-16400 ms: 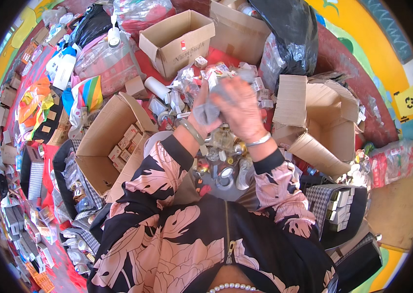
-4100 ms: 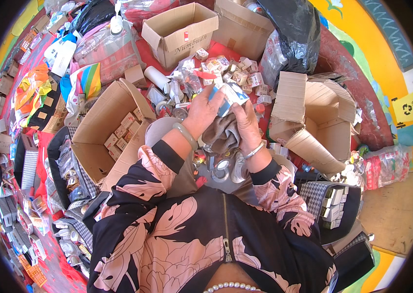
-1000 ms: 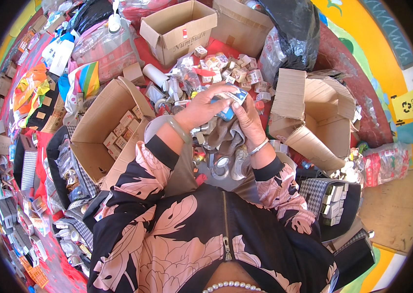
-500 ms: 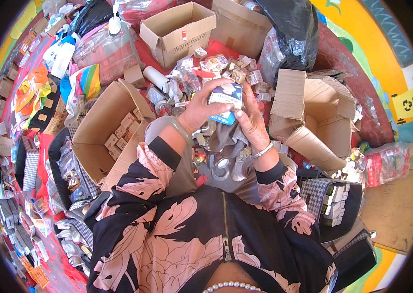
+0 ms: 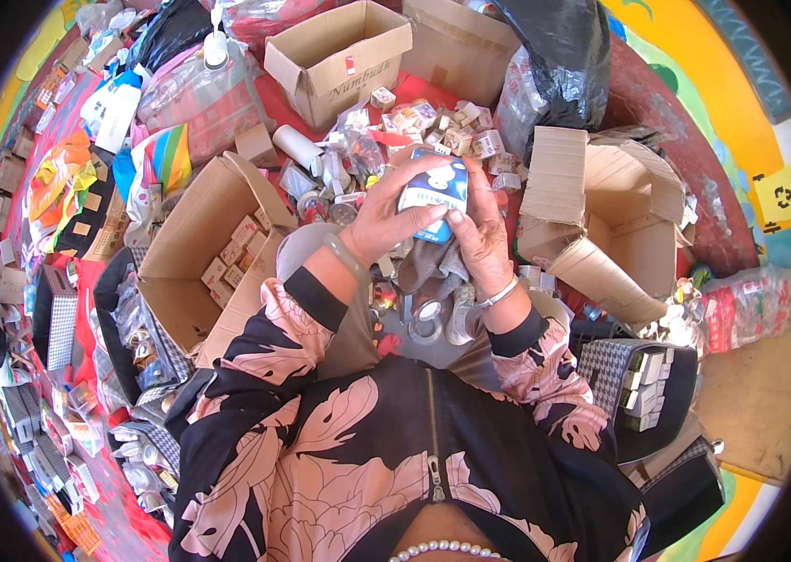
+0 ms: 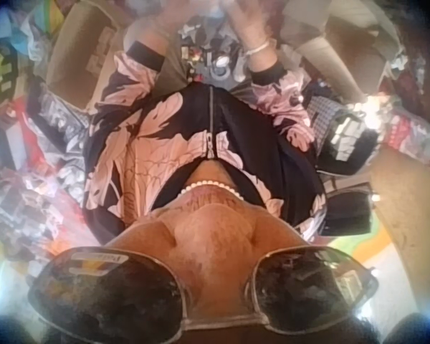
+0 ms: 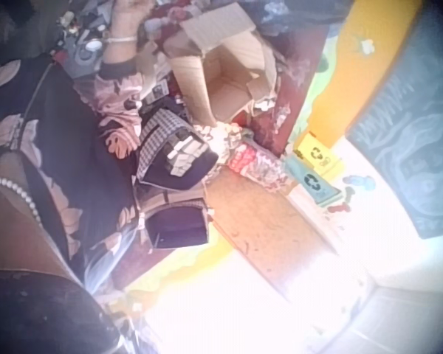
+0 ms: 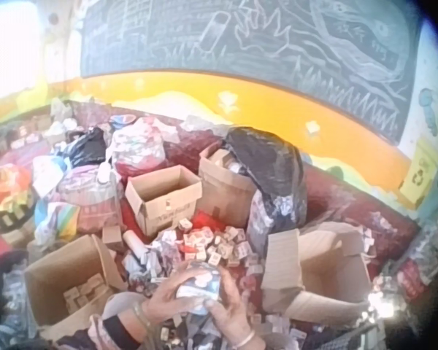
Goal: The person sits on the floor and wipes small boxes with a cloth, then places them into a larger cardboard box. They repeatedly pick up boxes from a pile, wipe them, and organize them into the container.
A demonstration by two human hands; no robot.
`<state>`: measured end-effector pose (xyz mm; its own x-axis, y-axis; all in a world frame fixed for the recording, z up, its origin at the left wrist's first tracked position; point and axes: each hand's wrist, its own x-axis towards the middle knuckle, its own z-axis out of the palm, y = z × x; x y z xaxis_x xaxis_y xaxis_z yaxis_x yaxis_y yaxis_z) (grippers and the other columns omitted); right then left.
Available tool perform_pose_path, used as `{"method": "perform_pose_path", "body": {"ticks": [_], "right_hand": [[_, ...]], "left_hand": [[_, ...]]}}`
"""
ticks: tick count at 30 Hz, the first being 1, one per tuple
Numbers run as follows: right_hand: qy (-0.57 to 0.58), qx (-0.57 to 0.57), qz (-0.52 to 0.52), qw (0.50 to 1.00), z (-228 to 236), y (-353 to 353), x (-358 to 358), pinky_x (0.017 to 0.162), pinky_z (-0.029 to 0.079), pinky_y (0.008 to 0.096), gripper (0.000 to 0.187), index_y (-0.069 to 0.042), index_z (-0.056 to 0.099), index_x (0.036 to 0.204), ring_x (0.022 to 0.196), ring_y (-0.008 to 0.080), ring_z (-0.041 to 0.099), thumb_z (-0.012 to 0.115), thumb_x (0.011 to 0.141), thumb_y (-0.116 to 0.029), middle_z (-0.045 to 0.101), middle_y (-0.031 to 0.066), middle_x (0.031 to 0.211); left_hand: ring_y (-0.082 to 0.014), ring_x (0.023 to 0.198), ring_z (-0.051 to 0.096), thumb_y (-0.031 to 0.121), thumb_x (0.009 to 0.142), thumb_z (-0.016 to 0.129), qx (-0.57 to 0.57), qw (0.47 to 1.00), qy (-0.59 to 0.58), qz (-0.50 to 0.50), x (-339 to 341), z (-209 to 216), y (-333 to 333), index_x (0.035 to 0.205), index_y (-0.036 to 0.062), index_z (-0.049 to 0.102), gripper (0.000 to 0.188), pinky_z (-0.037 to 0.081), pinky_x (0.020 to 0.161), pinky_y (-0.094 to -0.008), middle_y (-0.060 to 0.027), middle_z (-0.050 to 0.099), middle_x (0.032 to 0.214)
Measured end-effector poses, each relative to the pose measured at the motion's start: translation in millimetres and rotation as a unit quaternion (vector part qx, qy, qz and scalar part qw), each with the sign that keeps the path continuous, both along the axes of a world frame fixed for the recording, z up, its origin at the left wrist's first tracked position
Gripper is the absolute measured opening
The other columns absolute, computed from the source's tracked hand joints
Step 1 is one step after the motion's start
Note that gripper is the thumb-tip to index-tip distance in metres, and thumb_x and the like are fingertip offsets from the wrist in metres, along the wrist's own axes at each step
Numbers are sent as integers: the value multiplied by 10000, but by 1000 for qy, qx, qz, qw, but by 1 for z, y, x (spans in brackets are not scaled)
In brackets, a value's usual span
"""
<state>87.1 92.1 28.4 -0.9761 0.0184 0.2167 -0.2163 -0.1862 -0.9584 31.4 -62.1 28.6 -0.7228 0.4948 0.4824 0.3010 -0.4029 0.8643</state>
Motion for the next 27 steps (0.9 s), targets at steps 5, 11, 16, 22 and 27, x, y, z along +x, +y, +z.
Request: {"method": "perform_pose_path", "body": {"ticks": [5, 11, 16, 22, 27], "right_hand": [[-38, -68, 21, 997, 11, -1, -2, 1037, 292, 334, 793, -47, 248, 1416, 1235, 204, 389, 673, 812, -333, 418, 116, 1333], [-33, -51, 34, 998, 5, 3, -3, 1058, 264, 335, 956, -37, 170, 1436, 1262, 226, 364, 738, 740, -364, 359, 136, 1378], [-25, -27, 70, 997, -1, 8, -5, 1069, 252, 346, 962, -28, 174, 1431, 1292, 228, 330, 755, 716, -303, 339, 117, 1399], [23, -15, -18, 999, 2, 10, -9, 1063, 271, 357, 858, -17, 230, 1405, 1264, 234, 371, 731, 728, -179, 382, 106, 1365], [32, -14, -67, 997, -13, 8, -19, 1037, 313, 350, 907, -20, 211, 1414, 1235, 242, 407, 756, 717, -220, 403, 134, 1345]], "left_hand": [[-214, 1242, 366, 286, 843, 596, -14, 1000, -22, -14, -2, 1, -4, 1331, 3, 379, 605, 263, 1048, -338, -122, 387, 1338], [-215, 1250, 362, 230, 823, 627, 19, 999, -31, 13, 2, 6, -3, 1348, -21, 345, 647, 256, 1052, -332, -134, 379, 1334], [-209, 1261, 339, 195, 801, 654, 8, 1000, -13, -6, -2, 4, -8, 1346, -31, 341, 668, 234, 1061, -332, -131, 377, 1329], [-237, 1286, 334, 343, 823, 632, 75, 989, -130, 10, -4, -13, 4, 1414, 7, 173, 821, 253, 1065, -356, -152, 306, 1399], [-242, 1258, 386, 494, 882, 504, 126, 955, -248, -100, -3, -9, 16, 1393, 36, 258, 729, 303, 1050, -381, -111, 380, 1369]]}}
